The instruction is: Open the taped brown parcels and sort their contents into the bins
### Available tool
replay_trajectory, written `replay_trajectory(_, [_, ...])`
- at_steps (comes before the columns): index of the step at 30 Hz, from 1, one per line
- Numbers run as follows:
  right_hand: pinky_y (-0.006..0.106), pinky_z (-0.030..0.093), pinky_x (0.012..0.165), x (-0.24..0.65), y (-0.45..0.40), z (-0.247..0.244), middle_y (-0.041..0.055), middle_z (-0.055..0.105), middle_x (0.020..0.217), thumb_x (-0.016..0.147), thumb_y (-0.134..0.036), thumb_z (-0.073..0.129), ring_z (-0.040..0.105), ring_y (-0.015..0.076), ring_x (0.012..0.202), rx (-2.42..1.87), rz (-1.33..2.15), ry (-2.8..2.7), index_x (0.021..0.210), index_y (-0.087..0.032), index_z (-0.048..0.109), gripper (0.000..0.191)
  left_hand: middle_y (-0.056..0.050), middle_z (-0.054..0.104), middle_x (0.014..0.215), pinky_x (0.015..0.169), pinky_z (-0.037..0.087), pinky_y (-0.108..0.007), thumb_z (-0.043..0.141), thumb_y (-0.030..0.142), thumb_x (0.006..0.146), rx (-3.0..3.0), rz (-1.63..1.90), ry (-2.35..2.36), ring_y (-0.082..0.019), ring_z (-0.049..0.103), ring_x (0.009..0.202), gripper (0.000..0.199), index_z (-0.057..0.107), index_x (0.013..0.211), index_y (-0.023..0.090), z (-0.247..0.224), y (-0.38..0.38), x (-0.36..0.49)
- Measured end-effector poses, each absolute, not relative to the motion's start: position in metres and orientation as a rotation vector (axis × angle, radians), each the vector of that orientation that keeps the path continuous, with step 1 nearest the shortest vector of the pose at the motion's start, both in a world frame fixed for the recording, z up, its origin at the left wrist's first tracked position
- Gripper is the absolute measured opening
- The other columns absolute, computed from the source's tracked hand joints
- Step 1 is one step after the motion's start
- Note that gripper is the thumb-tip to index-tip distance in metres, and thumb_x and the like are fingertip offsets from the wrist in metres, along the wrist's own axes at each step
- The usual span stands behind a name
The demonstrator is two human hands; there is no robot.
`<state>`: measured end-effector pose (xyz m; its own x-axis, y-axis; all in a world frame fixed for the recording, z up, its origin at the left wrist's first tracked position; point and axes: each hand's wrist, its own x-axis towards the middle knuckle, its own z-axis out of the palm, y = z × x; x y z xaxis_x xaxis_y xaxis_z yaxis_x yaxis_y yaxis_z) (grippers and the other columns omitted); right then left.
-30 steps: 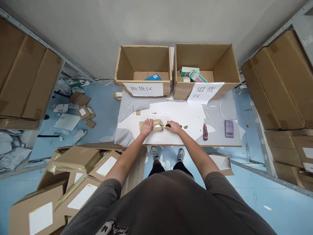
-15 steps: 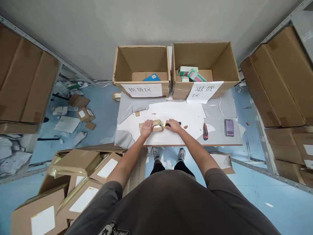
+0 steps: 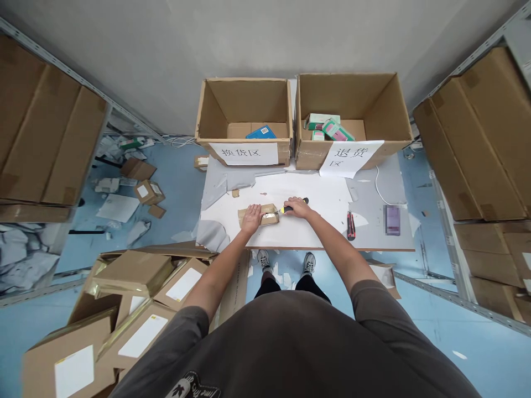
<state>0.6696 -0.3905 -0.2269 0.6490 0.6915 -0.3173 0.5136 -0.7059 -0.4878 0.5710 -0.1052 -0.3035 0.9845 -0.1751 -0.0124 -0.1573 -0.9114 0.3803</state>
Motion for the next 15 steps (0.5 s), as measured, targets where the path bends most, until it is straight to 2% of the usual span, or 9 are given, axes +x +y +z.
replay_trajectory(6, [0.039, 0.04, 0.095, 0.66, -0.39, -0.219, 0.0125, 0.072, 0.12, 0.103, -0.042, 0.072, 0.061, 0.0328, 0.116, -2.588, 0.695, -0.958, 0.119, -0.025, 0.074, 0.023, -0.028, 0.071, 0.144, 0.129, 0.041, -0.064, 0.049, 0.038, 0.112, 2.734, -0.045, -0.259, -0.039, 0.064, 0.142, 0.053, 0.063, 0.151, 0.006, -0.292, -0.107, 0.571])
replay_trajectory(8, [0.039, 0.041, 0.094, 0.653, -0.389, -0.219, 0.0126, 0.072, 0.119, 0.105, -0.043, 0.07, 0.061, 0.0327, 0.116, -2.617, 0.684, -0.929, 0.12, -0.025, 0.074, 0.023, -0.027, 0.07, 0.143, 0.127, 0.042, -0.061, 0.051, 0.043, 0.111, 2.749, -0.074, -0.282, -0.039, 0.064, 0.139, 0.054, 0.064, 0.15, 0.007, -0.286, -0.105, 0.573])
replay_trajectory(11, [0.038, 0.042, 0.093, 0.642, -0.388, -0.223, 0.0117, 0.071, 0.117, 0.107, -0.044, 0.068, 0.062, 0.0317, 0.115, -2.637, 0.677, -0.87, 0.122, -0.026, 0.073, 0.024, -0.024, 0.067, 0.147, 0.119, 0.048, -0.058, 0.053, 0.049, 0.11, 2.775, -0.156, -0.351, -0.039, 0.062, 0.135, 0.056, 0.062, 0.154, 0.014, -0.277, -0.101, 0.579])
replay_trajectory(15, [0.036, 0.044, 0.092, 0.632, -0.388, -0.23, 0.0107, 0.071, 0.119, 0.109, -0.044, 0.066, 0.063, 0.0296, 0.114, -2.619, 0.667, -0.786, 0.126, -0.025, 0.071, 0.026, -0.021, 0.06, 0.156, 0.111, 0.053, -0.052, 0.056, 0.049, 0.109, 2.775, -0.247, -0.485, -0.038, 0.058, 0.135, 0.053, 0.063, 0.153, 0.019, -0.269, -0.096, 0.594])
